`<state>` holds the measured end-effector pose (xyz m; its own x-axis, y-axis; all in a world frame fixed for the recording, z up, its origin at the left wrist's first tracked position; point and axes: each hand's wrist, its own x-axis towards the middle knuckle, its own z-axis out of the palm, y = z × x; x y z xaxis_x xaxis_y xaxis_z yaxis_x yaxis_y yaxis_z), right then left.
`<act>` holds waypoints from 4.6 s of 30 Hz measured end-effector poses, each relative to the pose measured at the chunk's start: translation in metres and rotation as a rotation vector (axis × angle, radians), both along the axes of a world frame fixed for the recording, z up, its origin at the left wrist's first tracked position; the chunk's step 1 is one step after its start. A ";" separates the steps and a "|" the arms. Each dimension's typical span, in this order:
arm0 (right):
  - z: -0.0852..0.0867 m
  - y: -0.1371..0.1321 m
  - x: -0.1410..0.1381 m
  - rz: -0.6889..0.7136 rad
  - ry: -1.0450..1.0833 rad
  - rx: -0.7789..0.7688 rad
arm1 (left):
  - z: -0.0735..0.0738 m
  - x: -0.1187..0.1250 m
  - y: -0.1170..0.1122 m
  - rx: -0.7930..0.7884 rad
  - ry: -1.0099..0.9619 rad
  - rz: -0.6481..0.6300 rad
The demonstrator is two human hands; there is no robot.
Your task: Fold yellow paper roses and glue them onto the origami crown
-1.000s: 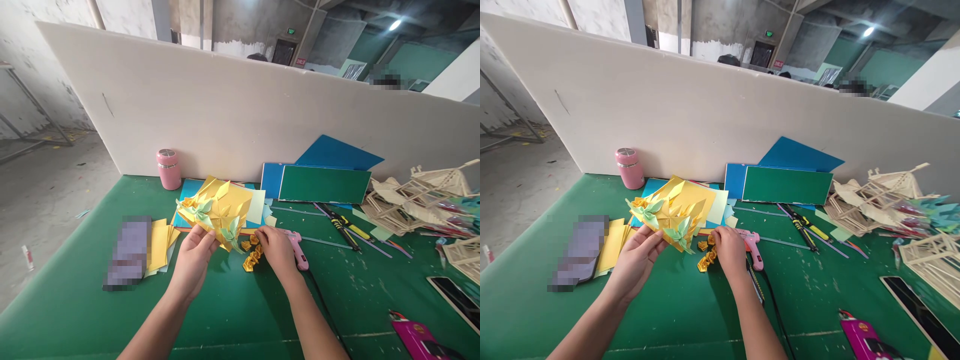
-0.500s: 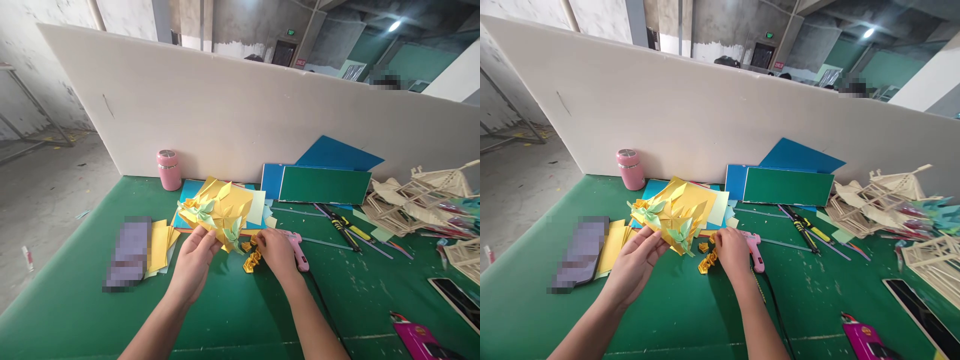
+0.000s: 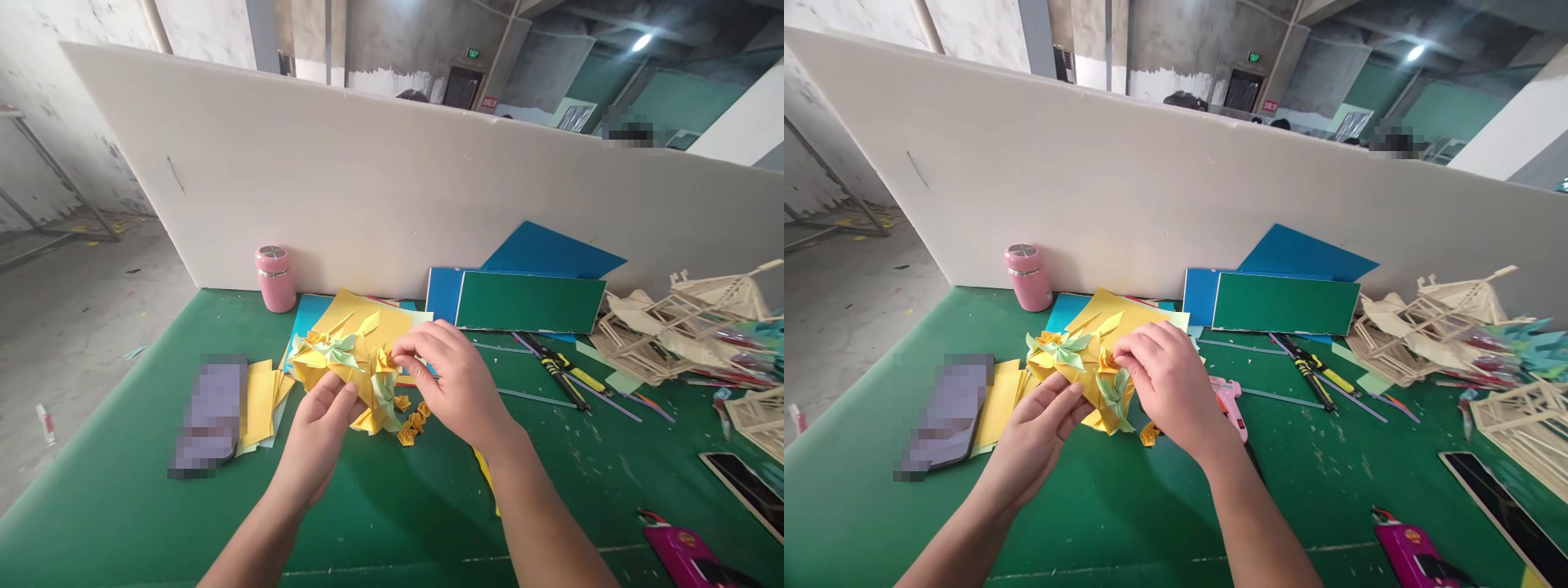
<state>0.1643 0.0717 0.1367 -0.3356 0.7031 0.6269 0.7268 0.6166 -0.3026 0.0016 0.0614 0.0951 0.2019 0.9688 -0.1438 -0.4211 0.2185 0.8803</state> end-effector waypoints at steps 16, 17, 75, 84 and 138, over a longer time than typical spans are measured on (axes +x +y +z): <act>0.006 0.007 -0.005 0.122 -0.337 -0.068 | 0.001 -0.002 -0.002 0.009 0.043 -0.078; 0.006 0.007 -0.005 0.124 -0.342 -0.065 | 0.001 -0.002 -0.002 0.012 0.045 -0.081; 0.015 -0.001 -0.018 0.060 -0.664 0.098 | 0.005 0.003 -0.002 -0.006 0.037 -0.016; 0.019 -0.002 -0.018 0.063 -0.693 0.032 | 0.002 0.003 -0.002 -0.001 0.081 -0.021; 0.026 -0.001 -0.021 0.114 -0.674 -0.018 | 0.006 0.001 -0.006 -0.025 0.105 -0.008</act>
